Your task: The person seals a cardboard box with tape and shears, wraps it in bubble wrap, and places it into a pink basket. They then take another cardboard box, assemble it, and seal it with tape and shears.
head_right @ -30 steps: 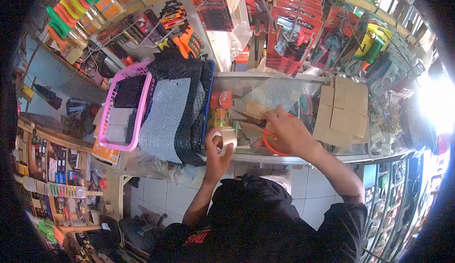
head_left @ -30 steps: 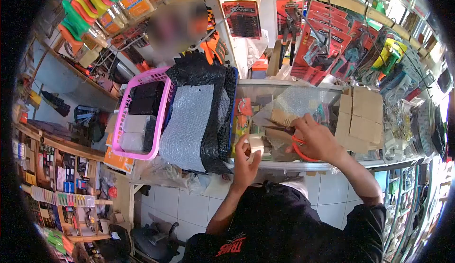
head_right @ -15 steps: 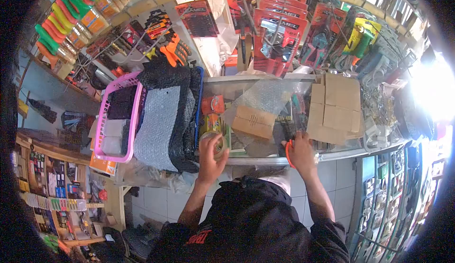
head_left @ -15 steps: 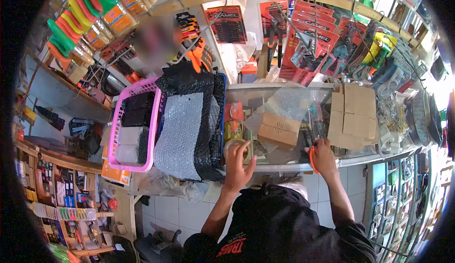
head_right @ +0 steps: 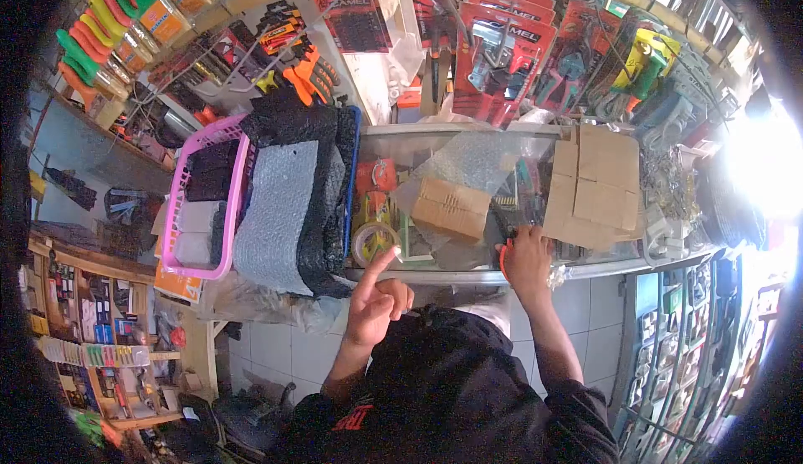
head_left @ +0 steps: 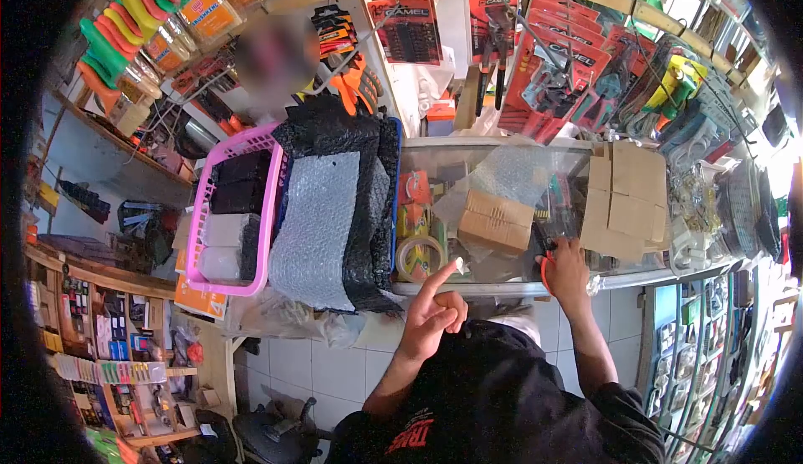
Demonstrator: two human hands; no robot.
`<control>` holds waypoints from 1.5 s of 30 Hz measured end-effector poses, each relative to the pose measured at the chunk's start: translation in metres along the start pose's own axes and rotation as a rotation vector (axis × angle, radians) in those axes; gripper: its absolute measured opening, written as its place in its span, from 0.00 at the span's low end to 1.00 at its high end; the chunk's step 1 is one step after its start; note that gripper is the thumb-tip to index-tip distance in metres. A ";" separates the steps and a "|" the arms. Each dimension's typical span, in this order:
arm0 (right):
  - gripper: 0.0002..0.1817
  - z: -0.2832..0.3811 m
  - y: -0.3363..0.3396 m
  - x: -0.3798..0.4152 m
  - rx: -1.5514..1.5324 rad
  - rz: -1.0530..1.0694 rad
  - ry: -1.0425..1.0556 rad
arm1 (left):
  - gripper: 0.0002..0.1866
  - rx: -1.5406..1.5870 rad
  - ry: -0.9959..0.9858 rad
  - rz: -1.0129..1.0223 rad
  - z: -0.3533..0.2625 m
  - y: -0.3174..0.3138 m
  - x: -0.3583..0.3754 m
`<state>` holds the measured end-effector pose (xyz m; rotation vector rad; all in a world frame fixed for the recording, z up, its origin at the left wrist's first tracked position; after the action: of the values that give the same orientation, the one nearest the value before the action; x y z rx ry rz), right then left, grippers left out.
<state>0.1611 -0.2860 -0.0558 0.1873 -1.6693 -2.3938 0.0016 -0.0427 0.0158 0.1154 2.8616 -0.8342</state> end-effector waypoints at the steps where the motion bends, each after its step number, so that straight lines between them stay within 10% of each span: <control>1: 0.26 -0.002 -0.001 0.000 -0.032 0.015 -0.010 | 0.47 -0.001 0.007 0.006 0.000 0.000 -0.001; 18: 0.22 0.020 0.042 0.026 -0.336 -0.032 0.109 | 0.47 0.077 0.152 0.180 0.014 -0.035 -0.011; 24: 0.17 0.069 0.063 0.054 -1.644 0.419 0.004 | 0.52 -0.009 0.321 0.270 0.025 -0.061 -0.017; 45: 0.11 0.085 0.067 0.030 -1.614 0.291 0.114 | 0.41 -0.152 0.373 0.291 0.029 -0.054 -0.027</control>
<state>0.1195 -0.2387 0.0373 -0.1817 0.5335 -2.5675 0.0252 -0.1049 0.0251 0.7200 3.1203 -0.5852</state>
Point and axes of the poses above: each hand's wrist, its own x-axis away from the middle knuckle, its own y-axis out of the back of the hand, z = x × y, the point moved 8 cm from there along -x, towards the middle knuckle, and after that the axes turned 7 degrees about z, right-handed, at the moved point
